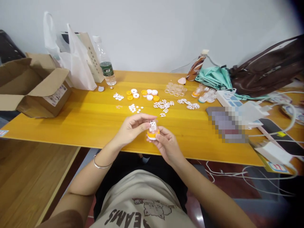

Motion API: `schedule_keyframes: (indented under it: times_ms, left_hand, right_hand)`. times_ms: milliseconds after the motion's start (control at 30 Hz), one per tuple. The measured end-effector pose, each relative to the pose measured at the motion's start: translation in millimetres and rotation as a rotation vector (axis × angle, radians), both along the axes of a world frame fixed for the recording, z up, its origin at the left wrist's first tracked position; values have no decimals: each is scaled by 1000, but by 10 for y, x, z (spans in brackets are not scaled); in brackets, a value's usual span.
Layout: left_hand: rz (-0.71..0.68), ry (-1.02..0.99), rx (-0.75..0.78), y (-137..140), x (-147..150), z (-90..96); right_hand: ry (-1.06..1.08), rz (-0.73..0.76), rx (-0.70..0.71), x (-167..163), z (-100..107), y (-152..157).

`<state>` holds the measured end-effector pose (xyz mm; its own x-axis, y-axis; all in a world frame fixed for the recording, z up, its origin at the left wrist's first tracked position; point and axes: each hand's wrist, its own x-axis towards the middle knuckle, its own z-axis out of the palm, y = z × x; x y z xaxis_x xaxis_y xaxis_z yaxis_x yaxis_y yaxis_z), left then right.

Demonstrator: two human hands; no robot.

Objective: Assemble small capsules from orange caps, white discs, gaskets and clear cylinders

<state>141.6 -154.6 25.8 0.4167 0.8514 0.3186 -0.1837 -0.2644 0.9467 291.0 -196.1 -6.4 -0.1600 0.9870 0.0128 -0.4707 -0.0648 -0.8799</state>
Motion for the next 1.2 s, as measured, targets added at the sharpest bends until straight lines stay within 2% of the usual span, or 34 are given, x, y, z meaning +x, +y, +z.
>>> schedule_keyframes:
  times_ms: [67, 167, 300, 467, 567, 733, 800, 933, 1067, 1200]
  left_hand:
    - [12, -35, -34, -22, 39, -78]
    - [62, -77, -69, -55, 117, -181]
    - [183, -63, -13, -105, 194, -257]
    - [258, -19, 13, -98, 179, -301]
    - [227, -42, -41, -95, 155, -304]
    - [36, -133, -187, -115, 147, -273]
    - [67, -124, -184, -115, 150, -277]
    - [239, -109, -108, -99, 156, -312]
    - [210, -171, -131, -96, 171, -312]
    - [243, -161, -55, -98, 175, -311]
  right_hand:
    - [40, 11, -42, -12, -50, 12]
    - [43, 17, -33, -2, -127, 57]
    - [-22, 12, 23, 16, -192, 93]
    - [-64, 3, -9, 23, -207, 106]
    - [-62, 66, -3, 31, -197, 107]
    - [-21, 124, -6, 30, -160, 93]
    - [1, 126, 0, 28, -153, 94]
    - [-2, 139, 12, 36, -166, 111]
    - [-10, 117, 12, 47, -192, 119]
    - [-4, 119, 26, 47, -199, 109]
